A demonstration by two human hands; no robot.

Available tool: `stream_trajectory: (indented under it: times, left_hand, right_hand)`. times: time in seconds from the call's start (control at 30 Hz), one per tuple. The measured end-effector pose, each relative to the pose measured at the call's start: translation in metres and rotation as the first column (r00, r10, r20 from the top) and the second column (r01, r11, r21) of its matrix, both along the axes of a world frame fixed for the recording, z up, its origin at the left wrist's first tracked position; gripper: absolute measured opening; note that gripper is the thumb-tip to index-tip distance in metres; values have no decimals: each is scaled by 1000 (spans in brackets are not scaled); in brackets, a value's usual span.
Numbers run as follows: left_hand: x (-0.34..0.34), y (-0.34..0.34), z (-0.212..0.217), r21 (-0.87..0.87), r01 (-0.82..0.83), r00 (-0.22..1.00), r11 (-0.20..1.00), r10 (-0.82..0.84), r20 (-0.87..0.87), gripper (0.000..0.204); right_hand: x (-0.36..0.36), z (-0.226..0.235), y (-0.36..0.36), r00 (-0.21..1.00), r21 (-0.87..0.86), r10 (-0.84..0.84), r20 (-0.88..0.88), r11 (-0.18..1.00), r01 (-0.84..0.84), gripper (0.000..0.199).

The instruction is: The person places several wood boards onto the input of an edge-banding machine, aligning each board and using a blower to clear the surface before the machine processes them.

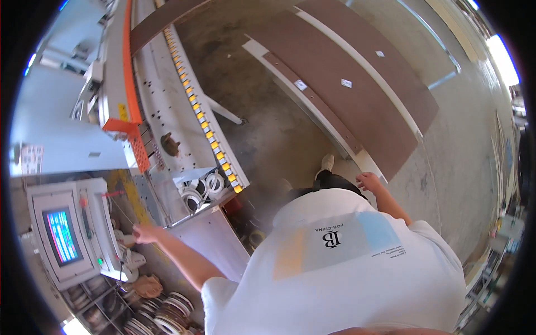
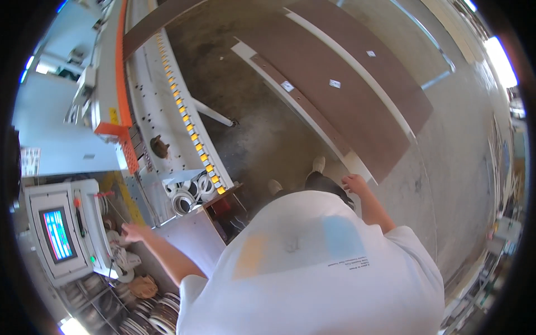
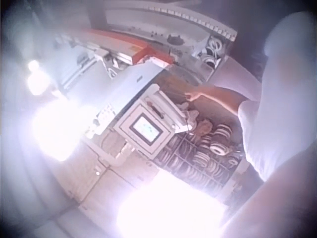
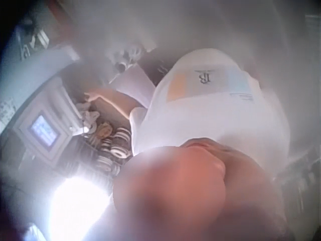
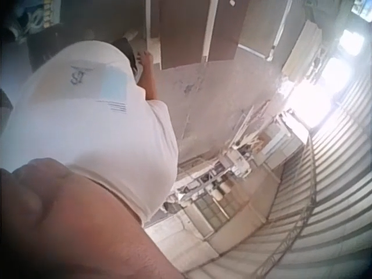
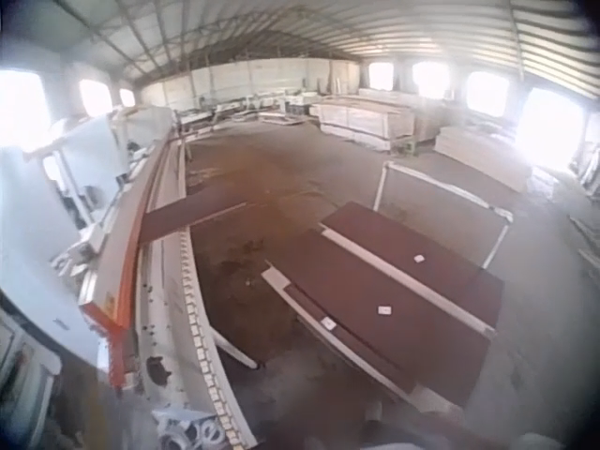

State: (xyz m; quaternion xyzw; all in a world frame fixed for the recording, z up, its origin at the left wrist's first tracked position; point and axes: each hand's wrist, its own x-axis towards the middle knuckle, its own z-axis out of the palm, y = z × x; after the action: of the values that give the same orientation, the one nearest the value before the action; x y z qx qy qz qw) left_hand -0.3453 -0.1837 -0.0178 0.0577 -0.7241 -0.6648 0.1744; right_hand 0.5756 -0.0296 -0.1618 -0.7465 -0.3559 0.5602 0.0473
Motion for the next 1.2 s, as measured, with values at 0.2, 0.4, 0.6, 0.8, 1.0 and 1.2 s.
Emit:
stream_trajectory:
  times: [0.2, 0.4, 0.6, 0.8, 1.0, 1.2]
  left_hand:
    - [263, 222, -15, 86, 821, 529, 565, -808, 260, 28]
    - [483, 329, -62, 160, 970, -245, -186, -760, 603, 36]
    - [614, 344, -138, 182, 785, -478, -592, -393, 786, 38]
    - [673, 350, -161, 57, 634, -324, -772, -198, 925, 41]
    - [684, 361, -160, 104, 661, -289, -743, -124, 949, 41]
    - [687, 448, -191, 363, 868, -433, -338, -162, 887, 42]
  right_hand:
    - [75, -72, -33, 994, -80, -61, 90, 994, 68, 35]
    - [195, -164, -35, 868, 76, -491, 72, 870, 486, 46]
    - [297, -212, -44, 739, 4, -390, 550, 886, 464, 76]
    - [317, -254, -36, 548, -237, -818, 175, 505, 830, 99]
    - [303, -256, -32, 279, -227, -959, -43, 282, 932, 99]
    - [301, -175, -28, 696, -24, -665, 270, 718, 695, 101]
